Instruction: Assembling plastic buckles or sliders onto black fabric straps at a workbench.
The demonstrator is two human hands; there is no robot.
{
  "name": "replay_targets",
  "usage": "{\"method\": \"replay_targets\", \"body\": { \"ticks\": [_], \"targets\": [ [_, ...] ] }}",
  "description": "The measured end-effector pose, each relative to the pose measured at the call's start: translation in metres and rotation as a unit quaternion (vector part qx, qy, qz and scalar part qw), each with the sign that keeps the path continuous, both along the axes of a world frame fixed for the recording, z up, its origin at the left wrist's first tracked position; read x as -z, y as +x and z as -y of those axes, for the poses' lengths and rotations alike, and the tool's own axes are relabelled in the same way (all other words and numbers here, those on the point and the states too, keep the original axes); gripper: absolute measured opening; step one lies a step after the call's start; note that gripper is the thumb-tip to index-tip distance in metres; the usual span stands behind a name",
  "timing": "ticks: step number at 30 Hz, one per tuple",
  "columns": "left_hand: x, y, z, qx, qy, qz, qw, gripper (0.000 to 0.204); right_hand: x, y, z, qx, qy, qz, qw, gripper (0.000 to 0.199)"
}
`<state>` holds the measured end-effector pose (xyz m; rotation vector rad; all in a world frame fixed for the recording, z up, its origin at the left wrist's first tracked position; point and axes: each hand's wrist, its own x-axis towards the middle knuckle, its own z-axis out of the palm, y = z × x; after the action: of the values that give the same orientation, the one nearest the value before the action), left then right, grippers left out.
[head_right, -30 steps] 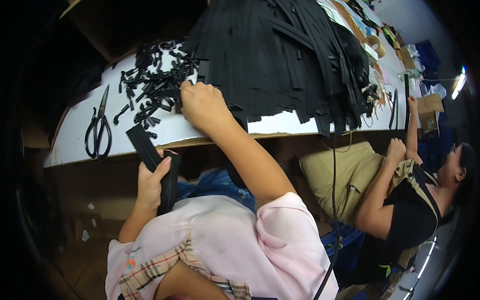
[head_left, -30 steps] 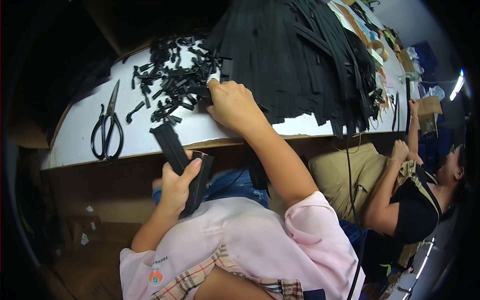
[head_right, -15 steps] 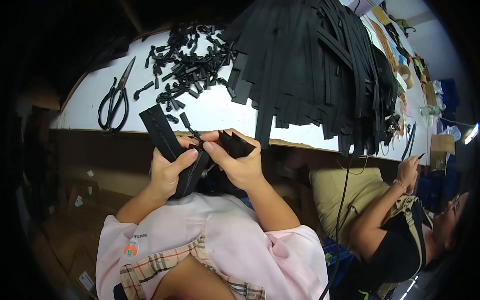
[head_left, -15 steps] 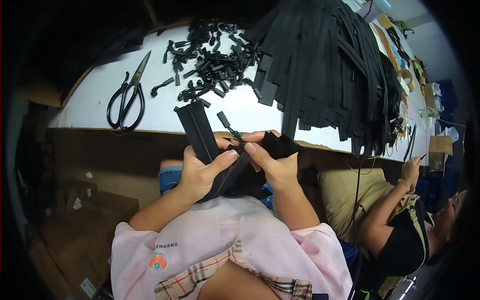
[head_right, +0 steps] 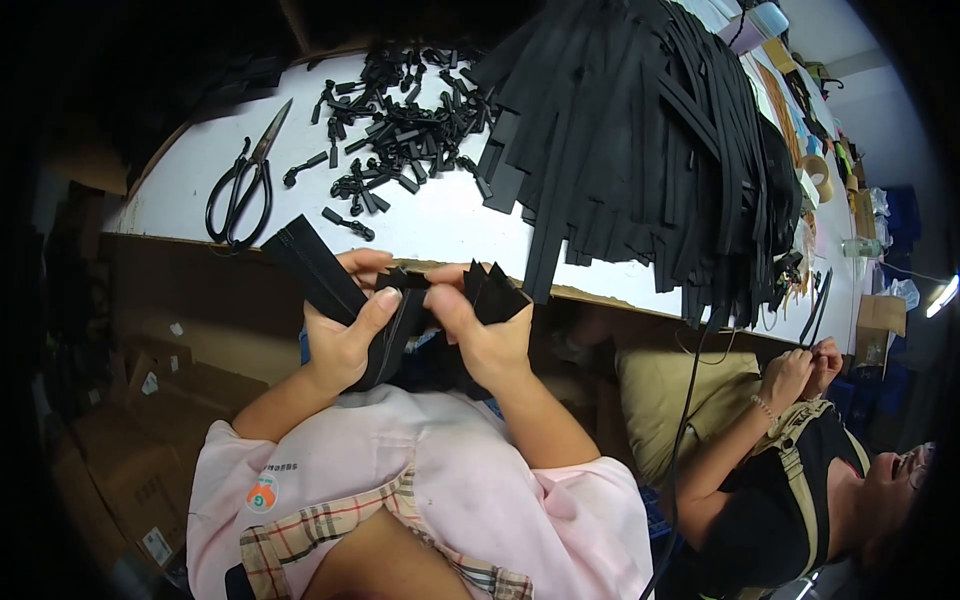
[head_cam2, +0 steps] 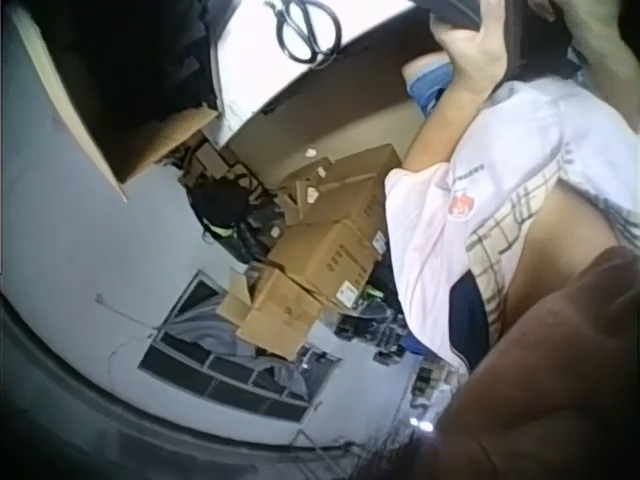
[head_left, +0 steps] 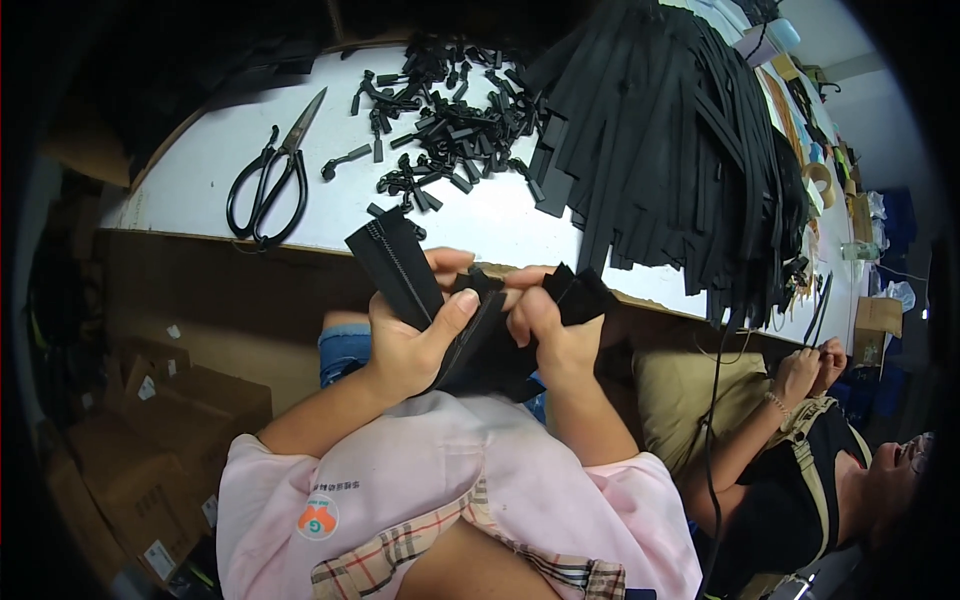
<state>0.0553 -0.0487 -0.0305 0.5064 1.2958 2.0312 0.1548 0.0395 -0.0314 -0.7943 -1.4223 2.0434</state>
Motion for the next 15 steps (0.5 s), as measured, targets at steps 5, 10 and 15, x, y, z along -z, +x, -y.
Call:
{"method": "replay_targets", "body": {
  "ticks": [5,10,15],
  "targets": [
    [0.003,-0.012,0.009,0.048,-0.03,-0.156,0.986,0.024,-0.003,-0.001,0.009,-0.035,-0.044,0.009,0.998,0.016],
    [0.001,-0.026,0.012,0.196,-0.026,0.138,0.97,0.026,-0.002,-0.001,0.004,-0.103,-0.22,-0.056,0.968,0.011],
    [0.01,-0.025,0.012,0.201,-0.029,0.104,0.974,0.022,-0.002,0.0,0.003,-0.121,-0.276,-0.034,0.953,0.008]
  ]
}}
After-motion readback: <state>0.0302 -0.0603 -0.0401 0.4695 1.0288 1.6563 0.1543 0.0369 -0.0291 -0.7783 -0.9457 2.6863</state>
